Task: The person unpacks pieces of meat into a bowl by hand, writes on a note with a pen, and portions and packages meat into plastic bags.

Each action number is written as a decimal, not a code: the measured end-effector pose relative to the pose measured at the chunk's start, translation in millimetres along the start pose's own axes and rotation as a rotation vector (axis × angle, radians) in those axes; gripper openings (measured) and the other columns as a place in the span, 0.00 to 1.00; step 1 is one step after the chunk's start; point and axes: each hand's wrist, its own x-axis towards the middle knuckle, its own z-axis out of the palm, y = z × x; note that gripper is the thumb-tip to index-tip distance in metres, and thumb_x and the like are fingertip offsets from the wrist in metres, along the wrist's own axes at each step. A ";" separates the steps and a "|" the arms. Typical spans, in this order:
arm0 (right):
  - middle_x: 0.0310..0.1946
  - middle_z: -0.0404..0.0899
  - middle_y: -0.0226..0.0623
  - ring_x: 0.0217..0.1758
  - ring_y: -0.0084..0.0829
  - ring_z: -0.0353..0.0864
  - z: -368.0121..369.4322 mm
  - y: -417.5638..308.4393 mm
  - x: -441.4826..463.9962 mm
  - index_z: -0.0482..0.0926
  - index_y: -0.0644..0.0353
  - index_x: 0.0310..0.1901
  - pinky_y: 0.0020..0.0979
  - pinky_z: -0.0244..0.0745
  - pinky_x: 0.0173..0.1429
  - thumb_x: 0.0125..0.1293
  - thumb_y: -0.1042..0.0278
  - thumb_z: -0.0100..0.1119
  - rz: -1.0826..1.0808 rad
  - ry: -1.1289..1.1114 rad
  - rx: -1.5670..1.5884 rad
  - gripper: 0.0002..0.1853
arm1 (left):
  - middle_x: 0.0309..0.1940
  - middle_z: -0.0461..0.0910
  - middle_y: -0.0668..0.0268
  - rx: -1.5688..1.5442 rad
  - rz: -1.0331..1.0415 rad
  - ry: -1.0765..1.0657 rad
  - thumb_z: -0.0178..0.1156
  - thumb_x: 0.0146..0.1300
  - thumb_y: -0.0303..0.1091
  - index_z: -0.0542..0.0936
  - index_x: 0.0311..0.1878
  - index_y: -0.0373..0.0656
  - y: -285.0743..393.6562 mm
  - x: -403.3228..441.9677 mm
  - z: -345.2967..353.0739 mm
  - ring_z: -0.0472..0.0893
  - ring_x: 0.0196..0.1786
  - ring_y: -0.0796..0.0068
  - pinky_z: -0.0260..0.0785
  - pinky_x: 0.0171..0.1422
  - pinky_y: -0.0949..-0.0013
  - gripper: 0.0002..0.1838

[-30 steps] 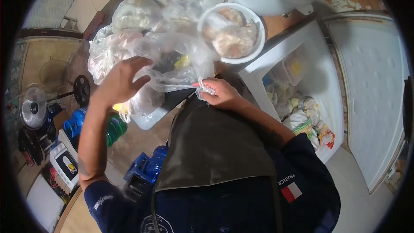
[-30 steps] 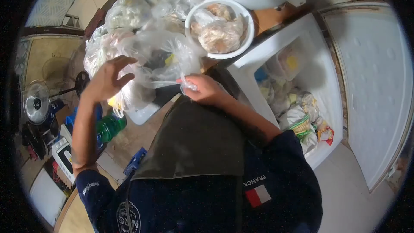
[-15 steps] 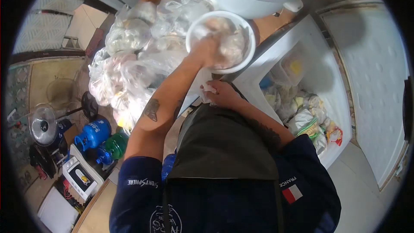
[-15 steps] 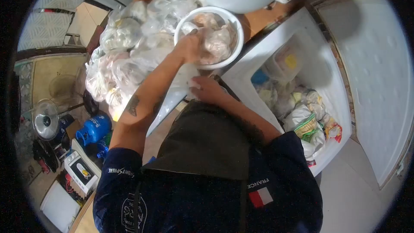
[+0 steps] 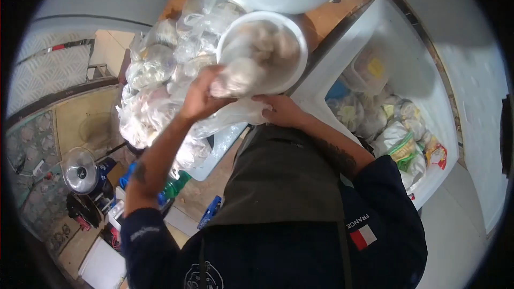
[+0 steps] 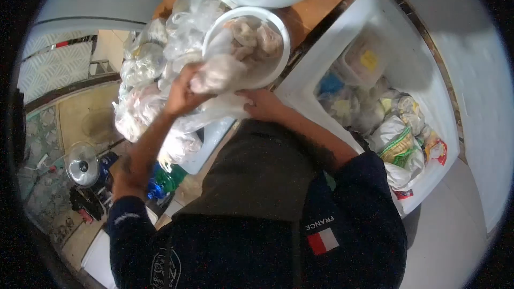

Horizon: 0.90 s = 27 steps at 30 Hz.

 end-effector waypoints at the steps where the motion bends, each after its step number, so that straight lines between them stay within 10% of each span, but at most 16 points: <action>1: 0.52 0.85 0.52 0.50 0.45 0.86 -2.4 0.8 0.1 0.78 0.57 0.65 0.39 0.79 0.58 0.63 0.65 0.59 -0.005 -0.009 0.022 0.26 | 0.60 0.79 0.49 -0.356 -0.287 0.093 0.77 0.52 0.28 0.70 0.71 0.42 1.2 -11.6 4.2 0.84 0.54 0.56 0.78 0.59 0.63 0.41; 4: 0.54 0.84 0.51 0.51 0.44 0.86 -7.8 2.0 -1.4 0.78 0.57 0.65 0.38 0.78 0.59 0.63 0.65 0.58 -0.013 -0.037 0.060 0.26 | 0.60 0.78 0.52 -1.054 -0.806 0.544 0.70 0.60 0.28 0.62 0.76 0.37 1.5 -61.5 11.1 0.80 0.62 0.55 0.74 0.68 0.57 0.42; 11: 0.48 0.85 0.50 0.49 0.43 0.86 -9.4 -12.6 -1.8 0.78 0.58 0.64 0.39 0.78 0.54 0.64 0.62 0.58 0.069 -0.080 0.072 0.26 | 0.62 0.79 0.50 -1.459 -0.640 0.500 0.63 0.61 0.49 0.64 0.74 0.31 0.9 -79.3 38.2 0.81 0.61 0.53 0.74 0.68 0.54 0.43; 14: 0.47 0.85 0.52 0.49 0.47 0.86 -3.0 -8.1 2.2 0.78 0.61 0.61 0.41 0.78 0.54 0.65 0.61 0.61 -0.019 -0.067 0.037 0.24 | 0.54 0.81 0.56 -1.154 -0.601 0.445 0.74 0.51 0.22 0.73 0.64 0.40 37.9 -9.8 30.6 0.83 0.55 0.63 0.78 0.60 0.64 0.35; 18: 0.47 0.85 0.53 0.49 0.50 0.86 0.3 -17.8 3.8 0.79 0.62 0.59 0.43 0.78 0.54 0.65 0.61 0.63 0.019 -0.124 -0.037 0.23 | 0.58 0.78 0.52 -0.186 -0.231 0.135 0.84 0.42 0.47 0.75 0.66 0.44 -11.0 30.4 63.3 0.71 0.70 0.52 0.68 0.71 0.57 0.47; 23: 0.51 0.84 0.53 0.51 0.46 0.86 3.1 -24.8 -5.0 0.75 0.60 0.67 0.41 0.78 0.55 0.64 0.62 0.62 0.097 -0.061 0.005 0.29 | 0.44 0.83 0.50 0.142 -0.341 -0.043 0.77 0.55 0.44 0.82 0.52 0.43 30.1 44.7 16.1 0.83 0.50 0.54 0.76 0.58 0.58 0.25; 27: 0.46 0.84 0.46 0.44 0.33 0.83 21.4 3.6 -16.5 0.68 0.60 0.73 0.34 0.76 0.54 0.66 0.64 0.63 -0.058 0.224 0.009 0.34 | 0.23 0.80 0.60 0.096 -0.396 0.257 0.70 0.60 0.38 0.79 0.32 0.39 -43.3 10.5 -18.2 0.79 0.30 0.63 0.73 0.39 0.59 0.12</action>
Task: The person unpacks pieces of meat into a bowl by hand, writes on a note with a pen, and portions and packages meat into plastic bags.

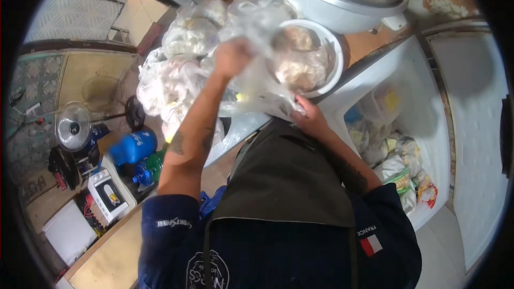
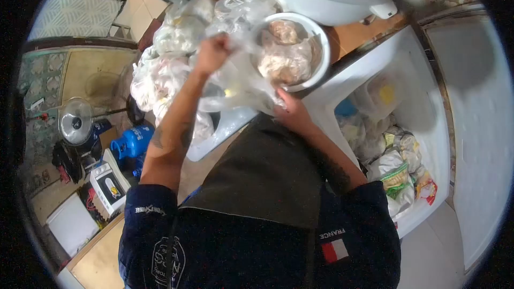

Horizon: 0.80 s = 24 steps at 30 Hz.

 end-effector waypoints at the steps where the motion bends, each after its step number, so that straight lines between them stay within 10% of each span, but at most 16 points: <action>1: 0.45 0.83 0.43 0.44 0.32 0.82 -3.2 -19.4 -1.5 0.67 0.59 0.75 0.33 0.76 0.55 0.65 0.65 0.63 0.035 -0.024 0.066 0.36 | 0.20 0.79 0.60 -0.116 -0.052 0.164 0.68 0.59 0.37 0.79 0.27 0.40 -3.6 -5.2 -18.4 0.76 0.24 0.66 0.70 0.33 0.58 0.12; 8: 0.49 0.76 0.39 0.51 0.32 0.75 -31.1 -80.4 -2.4 0.60 0.63 0.78 0.34 0.70 0.63 0.59 0.73 0.62 -0.183 0.094 0.184 0.43 | 0.26 0.75 0.72 -1.192 -0.214 0.584 0.57 0.64 0.26 0.74 0.30 0.46 8.6 -85.1 -74.8 0.72 0.28 0.79 0.66 0.34 0.72 0.06; 13: 0.46 0.74 0.38 0.52 0.30 0.72 -50.6 -105.7 22.1 0.65 0.69 0.71 0.38 0.69 0.65 0.63 0.59 0.63 -0.426 0.388 0.245 0.38 | 0.34 0.78 0.67 -1.602 -0.458 0.784 0.55 0.66 0.25 0.76 0.43 0.44 -15.0 -128.4 -65.8 0.79 0.34 0.74 0.76 0.39 0.69 0.05; 16: 0.50 0.76 0.43 0.58 0.36 0.75 -57.6 -176.4 40.9 0.63 0.67 0.71 0.45 0.71 0.66 0.62 0.52 0.69 -0.744 0.308 0.148 0.42 | 0.40 0.81 0.65 -1.778 -0.634 0.789 0.53 0.68 0.22 0.77 0.48 0.43 8.4 -140.7 -68.7 0.80 0.36 0.72 0.78 0.38 0.67 0.09; 21: 0.56 0.74 0.50 0.60 0.49 0.75 39.5 -174.4 130.4 0.80 0.55 0.46 0.44 0.66 0.68 0.53 0.62 0.73 -0.275 -0.494 -0.392 0.19 | 0.45 0.83 0.62 -1.732 -0.466 0.700 0.49 0.68 0.19 0.77 0.57 0.48 57.7 -153.4 -79.9 0.83 0.41 0.69 0.77 0.39 0.63 0.19; 24: 0.60 0.72 0.50 0.61 0.48 0.74 73.2 -195.2 113.9 0.82 0.56 0.37 0.46 0.64 0.71 0.51 0.65 0.71 -0.677 -0.320 0.091 0.12 | 0.47 0.83 0.59 -1.534 -0.591 0.586 0.48 0.70 0.22 0.77 0.58 0.41 6.7 -178.8 -67.5 0.83 0.43 0.68 0.77 0.45 0.65 0.16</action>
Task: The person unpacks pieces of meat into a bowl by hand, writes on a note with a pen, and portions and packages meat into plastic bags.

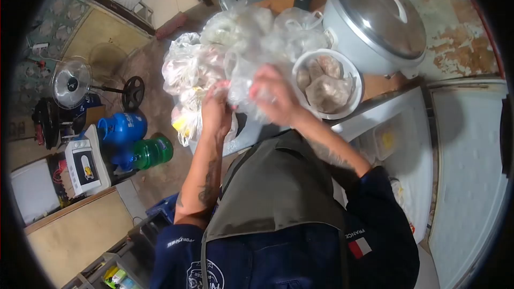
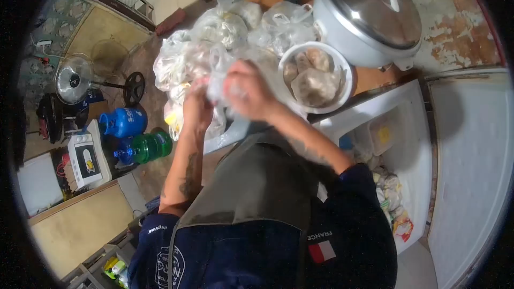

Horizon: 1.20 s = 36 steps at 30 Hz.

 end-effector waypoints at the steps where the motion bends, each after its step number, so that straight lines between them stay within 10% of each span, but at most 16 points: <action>1: 0.60 0.73 0.49 0.61 0.47 0.74 8.4 -32.8 7.8 0.80 0.55 0.42 0.48 0.64 0.71 0.52 0.64 0.72 -0.173 0.009 -0.047 0.16 | 0.47 0.82 0.58 -0.047 -0.071 0.015 0.48 0.70 0.23 0.77 0.58 0.40 -6.8 -5.6 -10.6 0.83 0.43 0.68 0.77 0.46 0.66 0.16; 6: 0.66 0.76 0.45 0.67 0.45 0.79 43.5 -9.1 -1.9 0.77 0.53 0.67 0.42 0.79 0.61 0.49 0.69 0.76 0.040 -0.319 -0.160 0.38 | 0.52 0.82 0.60 0.082 -0.042 -0.208 0.54 0.69 0.30 0.78 0.58 0.34 2.0 -42.5 -28.7 0.81 0.57 0.68 0.72 0.62 0.64 0.17; 10: 0.42 0.86 0.43 0.46 0.41 0.87 42.2 1.2 6.1 0.85 0.63 0.45 0.34 0.81 0.51 0.51 0.77 0.68 -0.003 0.142 0.119 0.17 | 0.57 0.80 0.62 0.245 0.256 -0.096 0.54 0.74 0.41 0.77 0.61 0.37 -8.5 -54.7 -23.7 0.80 0.58 0.64 0.71 0.64 0.59 0.20; 15: 0.36 0.84 0.42 0.40 0.40 0.84 33.7 14.6 26.6 0.83 0.61 0.37 0.37 0.78 0.46 0.62 0.55 0.65 0.146 0.242 0.330 0.16 | 0.63 0.77 0.59 -0.336 -0.009 -0.051 0.49 0.73 0.69 0.71 0.70 0.46 -30.9 -55.3 29.3 0.75 0.66 0.57 0.75 0.62 0.46 0.38; 18: 0.38 0.80 0.43 0.46 0.46 0.79 1.9 15.5 39.6 0.81 0.62 0.47 0.42 0.73 0.54 0.69 0.36 0.52 -0.081 -0.270 -0.246 0.31 | 0.62 0.75 0.57 -0.566 -0.119 -0.482 0.44 0.73 0.72 0.69 0.69 0.43 -36.2 -34.4 28.0 0.73 0.68 0.60 0.74 0.65 0.52 0.41; 22: 0.57 0.70 0.49 0.69 0.49 0.62 0.3 43.6 41.4 0.72 0.62 0.63 0.48 0.57 0.71 0.72 0.31 0.45 0.009 -0.173 -0.256 0.37 | 0.52 0.77 0.64 -0.181 0.067 -0.064 0.50 0.81 0.52 0.72 0.63 0.47 -45.3 15.2 77.5 0.78 0.58 0.71 0.77 0.51 0.63 0.21; 25: 0.70 0.61 0.53 0.74 0.54 0.58 -21.9 74.4 53.4 0.65 0.63 0.71 0.53 0.51 0.77 0.73 0.34 0.47 0.220 0.138 0.301 0.40 | 0.54 0.77 0.62 0.265 0.322 0.106 0.54 0.77 0.39 0.71 0.63 0.44 -36.1 61.2 104.3 0.78 0.56 0.68 0.76 0.52 0.63 0.17; 27: 0.79 0.47 0.53 0.80 0.57 0.49 -75.0 114.5 59.1 0.56 0.60 0.78 0.51 0.44 0.83 0.73 0.41 0.52 0.325 0.199 -0.024 0.41 | 0.58 0.76 0.56 0.662 0.632 0.228 0.57 0.71 0.29 0.71 0.63 0.40 -29.2 101.8 116.6 0.79 0.55 0.61 0.75 0.55 0.59 0.19; 30: 0.80 0.50 0.54 0.80 0.58 0.52 -151.1 176.6 42.1 0.58 0.49 0.79 0.49 0.55 0.80 0.70 0.58 0.59 0.408 -0.041 -0.743 0.38 | 0.63 0.74 0.43 0.259 0.616 0.315 0.62 0.63 0.27 0.73 0.63 0.37 -33.9 180.8 145.3 0.77 0.59 0.38 0.70 0.67 0.49 0.24; 32: 0.75 0.60 0.51 0.73 0.55 0.65 -174.9 222.5 20.9 0.69 0.49 0.72 0.47 0.65 0.73 0.65 0.68 0.61 0.466 -0.165 -0.728 0.32 | 0.61 0.74 0.41 1.254 1.079 0.273 0.61 0.61 0.26 0.73 0.63 0.41 -73.0 240.5 108.5 0.77 0.58 0.36 0.71 0.66 0.48 0.25; 34: 0.71 0.68 0.46 0.63 0.51 0.77 -189.0 256.8 12.0 0.78 0.51 0.63 0.45 0.73 0.65 0.60 0.75 0.61 0.487 -0.173 -0.527 0.26 | 0.54 0.77 0.43 1.850 0.534 -0.019 0.60 0.61 0.33 0.71 0.59 0.37 -125.6 258.3 65.8 0.78 0.56 0.41 0.69 0.62 0.44 0.23; 36: 0.65 0.72 0.43 0.57 0.51 0.80 -184.6 249.8 13.1 0.80 0.55 0.57 0.43 0.75 0.62 0.60 0.77 0.59 0.365 -0.051 -0.522 0.22 | 0.58 0.75 0.44 1.853 0.500 0.055 0.65 0.58 0.34 0.71 0.63 0.44 -145.2 242.9 72.4 0.77 0.60 0.37 0.70 0.62 0.40 0.28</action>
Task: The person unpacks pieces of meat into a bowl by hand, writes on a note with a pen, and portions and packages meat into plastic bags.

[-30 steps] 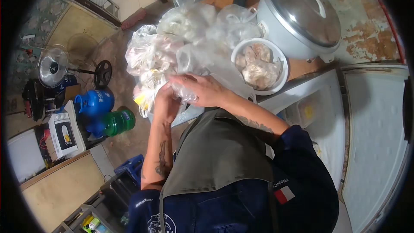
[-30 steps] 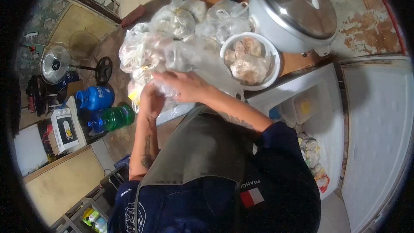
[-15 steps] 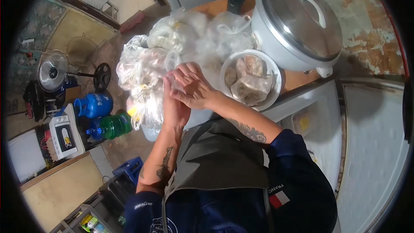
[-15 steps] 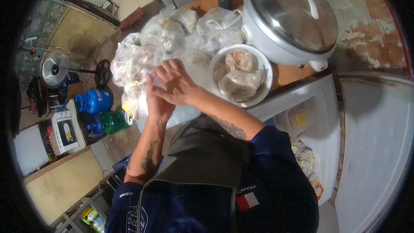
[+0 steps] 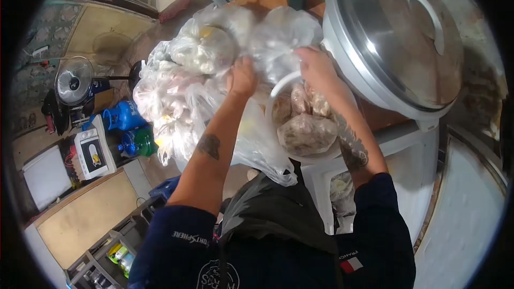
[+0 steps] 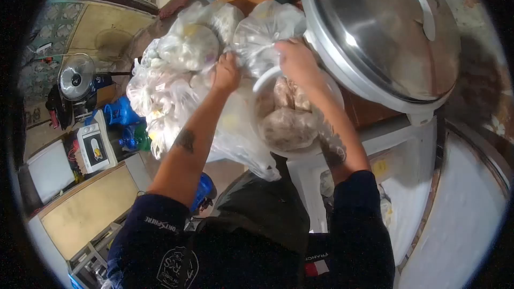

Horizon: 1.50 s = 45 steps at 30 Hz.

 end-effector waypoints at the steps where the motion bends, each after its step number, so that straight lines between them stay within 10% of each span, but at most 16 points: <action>1: 0.62 0.75 0.41 0.54 0.50 0.81 2.3 -11.6 -0.9 0.81 0.58 0.54 0.42 0.76 0.61 0.59 0.78 0.58 -0.040 0.072 0.018 0.19 | 0.59 0.74 0.44 0.027 0.036 -0.014 0.66 0.56 0.35 0.71 0.62 0.43 -1.5 -3.5 3.8 0.76 0.61 0.38 0.70 0.63 0.38 0.29; 6: 0.54 0.74 0.46 0.62 0.52 0.75 36.4 -96.2 31.0 0.80 0.60 0.53 0.47 0.72 0.64 0.61 0.73 0.57 -0.121 0.101 0.366 0.17 | 0.63 0.72 0.48 -0.132 0.404 -0.005 0.71 0.58 0.37 0.66 0.68 0.38 -36.4 2.2 -4.4 0.73 0.66 0.47 0.67 0.69 0.48 0.37; 9: 0.55 0.74 0.49 0.64 0.51 0.72 99.6 -108.5 48.3 0.80 0.59 0.53 0.49 0.68 0.66 0.63 0.66 0.57 0.053 -0.084 0.419 0.17 | 0.66 0.71 0.52 -0.520 0.262 -0.064 0.73 0.58 0.31 0.63 0.72 0.36 -53.5 -8.6 -9.9 0.72 0.68 0.55 0.69 0.69 0.55 0.41; 11: 0.56 0.76 0.44 0.65 0.44 0.72 119.3 -88.5 55.0 0.82 0.62 0.50 0.45 0.66 0.69 0.64 0.61 0.57 -0.132 -0.156 0.101 0.17 | 0.66 0.71 0.53 -0.894 -0.136 -0.067 0.71 0.60 0.27 0.64 0.71 0.37 -30.0 -28.6 -49.5 0.71 0.68 0.57 0.70 0.69 0.56 0.38; 19: 0.46 0.85 0.33 0.59 0.35 0.79 124.1 -84.2 101.3 0.90 0.51 0.34 0.36 0.70 0.64 0.61 0.64 0.61 -0.433 -0.279 -0.553 0.08 | 0.67 0.67 0.51 -0.809 -0.063 0.099 0.51 0.63 0.13 0.62 0.72 0.35 34.8 -67.1 -49.0 0.70 0.71 0.59 0.59 0.79 0.58 0.32; 24: 0.54 0.84 0.48 0.59 0.52 0.81 79.5 -74.4 109.5 0.76 0.59 0.62 0.47 0.76 0.63 0.64 0.66 0.63 -0.207 -0.561 -0.070 0.24 | 0.64 0.74 0.51 -0.823 0.060 -0.147 0.52 0.64 0.21 0.67 0.67 0.29 -24.0 8.0 -4.7 0.72 0.69 0.62 0.63 0.74 0.62 0.26; 28: 0.53 0.81 0.46 0.59 0.51 0.80 38.9 -88.5 60.9 0.76 0.56 0.62 0.47 0.76 0.59 0.62 0.55 0.69 -0.303 -0.106 0.099 0.28 | 0.61 0.78 0.47 -0.432 0.416 -0.338 0.57 0.65 0.31 0.73 0.61 0.30 -60.3 42.9 -2.9 0.75 0.66 0.54 0.67 0.69 0.57 0.22; 33: 0.47 0.76 0.46 0.52 0.47 0.79 -39.0 -190.9 -88.3 0.78 0.58 0.51 0.46 0.75 0.53 0.58 0.51 0.73 0.171 -0.633 -0.073 0.25 | 0.55 0.82 0.45 -0.385 0.113 0.001 0.63 0.64 0.37 0.76 0.61 0.37 -4.0 -14.2 -125.9 0.81 0.57 0.44 0.73 0.64 0.55 0.24; 35: 0.44 0.77 0.44 0.52 0.49 0.78 -8.9 -196.3 -167.2 0.77 0.59 0.47 0.47 0.75 0.51 0.57 0.53 0.74 0.080 -0.266 -0.109 0.23 | 0.54 0.82 0.45 -0.435 0.115 -0.024 0.66 0.63 0.39 0.77 0.61 0.37 5.8 -66.4 -149.0 0.82 0.55 0.45 0.74 0.64 0.54 0.26; 39: 0.41 0.79 0.43 0.51 0.51 0.78 41.7 -201.7 -243.5 0.77 0.59 0.49 0.46 0.75 0.49 0.61 0.62 0.69 0.200 -0.143 -0.115 0.18 | 0.51 0.83 0.47 0.035 0.526 -0.426 0.65 0.64 0.44 0.81 0.54 0.39 -55.7 -168.9 -127.0 0.83 0.53 0.46 0.75 0.58 0.51 0.21; 42: 0.36 0.81 0.44 0.43 0.51 0.81 53.4 -250.1 -265.9 0.77 0.59 0.49 0.45 0.75 0.45 0.67 0.64 0.64 0.551 -0.098 0.177 0.13 | 0.43 0.84 0.47 0.029 0.638 -1.235 0.63 0.65 0.46 0.84 0.46 0.42 -88.9 -170.7 -146.9 0.82 0.49 0.46 0.75 0.54 0.51 0.17; 45: 0.41 0.81 0.53 0.43 0.53 0.82 60.2 -291.1 -272.4 0.76 0.61 0.50 0.47 0.75 0.47 0.70 0.64 0.60 0.861 -0.159 0.383 0.13 | 0.39 0.83 0.48 -0.196 0.558 -1.035 0.59 0.68 0.44 0.84 0.42 0.43 -48.7 -128.0 -188.5 0.82 0.48 0.46 0.74 0.55 0.51 0.14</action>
